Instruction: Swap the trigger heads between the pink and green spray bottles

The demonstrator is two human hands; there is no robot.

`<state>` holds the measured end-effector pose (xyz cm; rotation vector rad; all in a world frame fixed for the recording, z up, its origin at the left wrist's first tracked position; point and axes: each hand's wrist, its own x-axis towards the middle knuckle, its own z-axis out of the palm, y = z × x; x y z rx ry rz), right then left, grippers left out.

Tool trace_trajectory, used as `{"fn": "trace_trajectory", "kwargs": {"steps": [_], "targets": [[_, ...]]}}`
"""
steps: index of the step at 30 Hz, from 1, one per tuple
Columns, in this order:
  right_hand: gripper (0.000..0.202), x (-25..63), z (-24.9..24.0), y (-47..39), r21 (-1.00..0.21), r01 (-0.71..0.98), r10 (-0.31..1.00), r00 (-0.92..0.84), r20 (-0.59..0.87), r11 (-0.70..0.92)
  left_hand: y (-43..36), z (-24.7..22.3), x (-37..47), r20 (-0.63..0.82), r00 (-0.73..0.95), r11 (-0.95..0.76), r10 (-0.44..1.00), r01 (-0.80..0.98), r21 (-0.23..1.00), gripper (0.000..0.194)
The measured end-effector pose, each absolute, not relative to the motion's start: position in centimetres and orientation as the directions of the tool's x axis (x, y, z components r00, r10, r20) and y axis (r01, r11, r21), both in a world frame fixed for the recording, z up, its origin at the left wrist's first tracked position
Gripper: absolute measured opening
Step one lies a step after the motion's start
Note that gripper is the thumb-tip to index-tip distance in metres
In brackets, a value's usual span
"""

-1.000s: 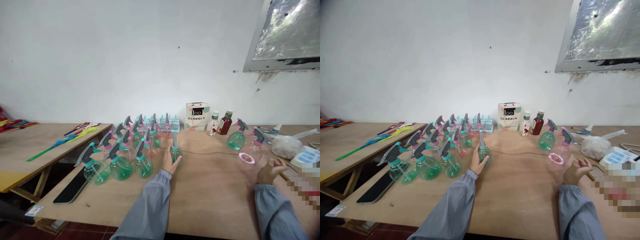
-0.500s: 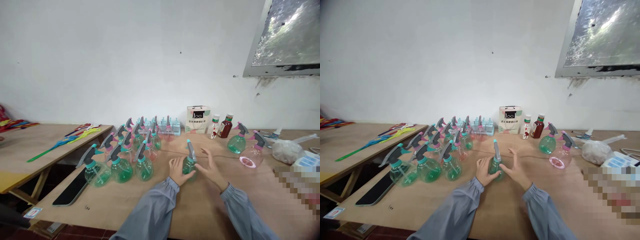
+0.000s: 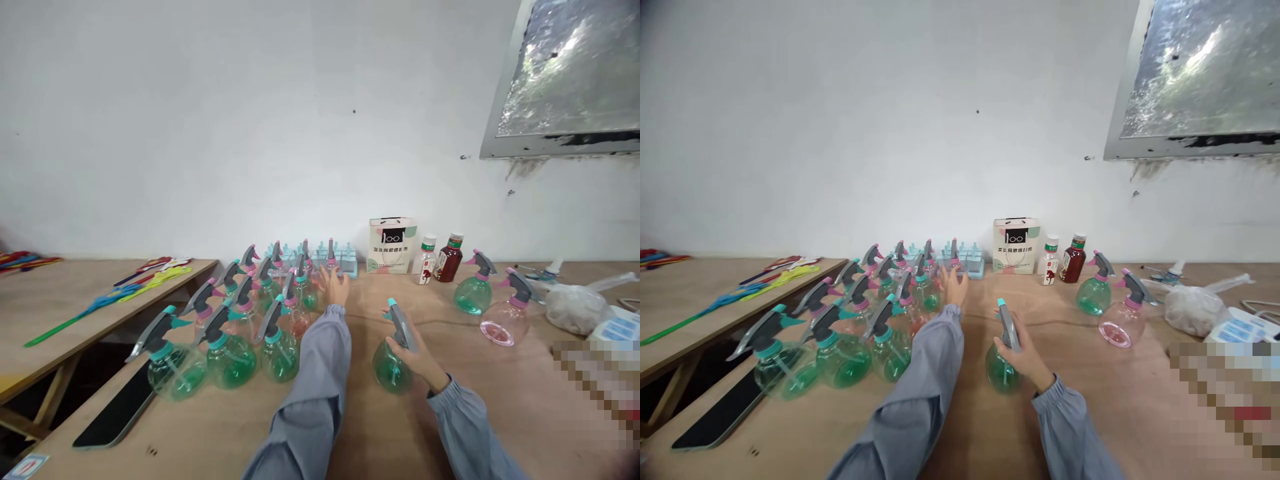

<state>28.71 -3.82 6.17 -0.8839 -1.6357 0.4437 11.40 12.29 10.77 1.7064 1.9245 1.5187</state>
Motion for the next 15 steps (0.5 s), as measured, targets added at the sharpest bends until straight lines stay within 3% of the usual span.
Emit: {"fn": "trace_trajectory", "kwargs": {"steps": [4, 9, 15], "targets": [[0.045, 29.4, 6.1, -4.1, -0.724, 0.298, 0.765, -0.034, 0.643, 0.622, 14.7, 12.0, 11.1, 0.451, -0.258, -0.097, 0.855, 0.772, 0.628, 0.047], [0.041, 29.7, 6.7, -4.4, -0.803, 0.277, 0.842, -0.047, 0.538, 0.528, 15.4, 12.2, 11.1, 0.385, -0.225, -0.044, 0.895, 0.815, 0.578, 0.056], [0.046, 28.8, 7.9, -4.0, -0.888, 0.065, 0.89, -0.011, 0.456, 0.456, 12.0, 8.5, 12.4, 0.569, -0.144, -0.177, 0.81, 0.864, 0.471, 0.05]]}}
